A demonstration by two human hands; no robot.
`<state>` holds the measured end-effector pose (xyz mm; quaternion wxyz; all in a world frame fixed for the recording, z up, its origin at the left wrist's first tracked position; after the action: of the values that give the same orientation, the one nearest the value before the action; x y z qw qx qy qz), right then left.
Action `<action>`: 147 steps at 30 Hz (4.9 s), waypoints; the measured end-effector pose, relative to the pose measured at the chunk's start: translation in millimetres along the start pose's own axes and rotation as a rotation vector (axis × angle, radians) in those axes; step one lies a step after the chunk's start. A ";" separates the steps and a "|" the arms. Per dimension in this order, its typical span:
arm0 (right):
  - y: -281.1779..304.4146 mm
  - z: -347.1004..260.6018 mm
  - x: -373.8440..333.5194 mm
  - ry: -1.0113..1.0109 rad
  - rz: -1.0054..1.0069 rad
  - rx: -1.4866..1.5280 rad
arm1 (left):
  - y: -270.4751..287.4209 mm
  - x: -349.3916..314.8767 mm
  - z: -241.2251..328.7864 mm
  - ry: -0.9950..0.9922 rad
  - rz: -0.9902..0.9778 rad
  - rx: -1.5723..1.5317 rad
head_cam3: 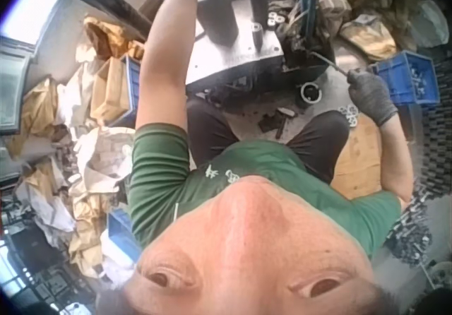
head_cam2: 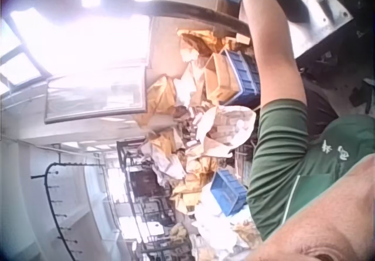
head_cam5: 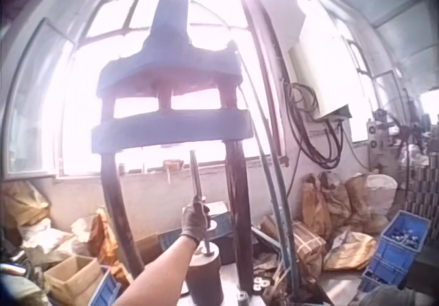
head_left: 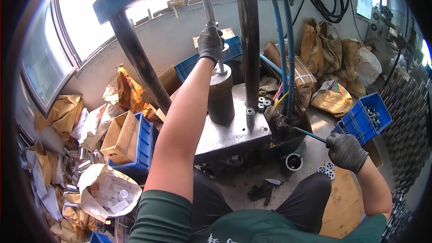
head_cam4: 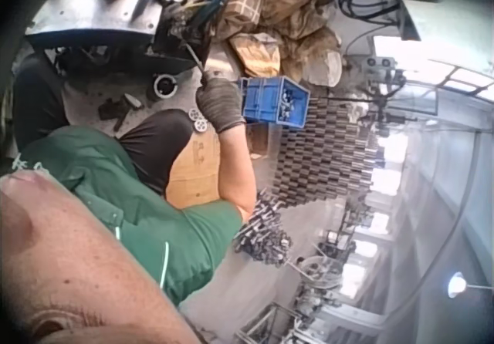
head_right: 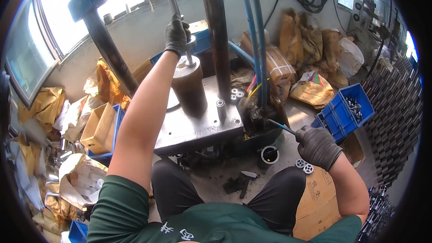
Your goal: Operating a vertical press machine to assemble or stamp metal components.
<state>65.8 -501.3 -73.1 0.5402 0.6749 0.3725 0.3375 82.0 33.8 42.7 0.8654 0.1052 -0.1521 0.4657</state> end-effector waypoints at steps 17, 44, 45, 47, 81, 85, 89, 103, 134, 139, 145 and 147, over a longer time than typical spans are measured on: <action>-79.4 -18.0 -72.8 -0.093 -0.217 0.074 | 1.5 -3.6 3.2 0.011 0.005 0.024; 10.7 -20.4 1.7 0.041 0.463 0.167 | 2.8 -5.3 -2.0 -0.001 -0.008 -0.005; 24.7 -18.3 22.4 0.053 0.590 0.174 | 2.3 -6.1 -2.5 -0.013 -0.012 0.002; 52.2 -10.7 65.6 0.121 0.793 0.190 | 2.2 -6.1 -3.0 -0.019 -0.009 -0.002; -62.1 -14.9 -50.1 -0.044 -0.320 0.218 | 1.0 -3.7 -4.5 -0.044 -0.023 -0.052; -50.1 -12.8 -49.0 -0.081 -0.134 0.320 | 2.4 -3.6 -4.3 -0.037 -0.031 0.002; -53.7 -17.3 -48.8 -0.032 -0.254 0.206 | 1.4 -4.7 -4.6 -0.054 -0.042 -0.006; -53.2 -9.6 -48.8 -0.137 -0.252 0.285 | 2.3 -2.9 -8.6 -0.018 -0.039 -0.004; -55.1 -9.8 -45.1 -0.088 -0.267 0.210 | 0.1 2.9 -14.5 -0.084 -0.031 -0.064; -54.3 -14.9 -43.6 -0.052 -0.323 0.212 | 0.3 2.7 -13.6 -0.098 -0.027 -0.040; -3.0 -13.3 -11.0 -0.080 0.322 0.168 | -0.5 1.1 -16.7 -0.120 -0.030 -0.089; 19.2 -10.4 16.1 -0.027 0.531 0.039 | -0.3 3.2 -16.4 -0.135 -0.038 -0.060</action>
<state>67.5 -485.0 -51.4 0.4246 0.7638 0.1815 0.4509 86.6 41.4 28.5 0.8646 0.1136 -0.2221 0.4362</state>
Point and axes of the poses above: each hand's wrist, its own x-axis towards the middle knuckle, its own y-axis out of the back of the hand, z = x × y, the point moved 5 cm from there along x, towards the middle knuckle, and after that the axes turned 10 degrees about x, right-handed, at the moved point
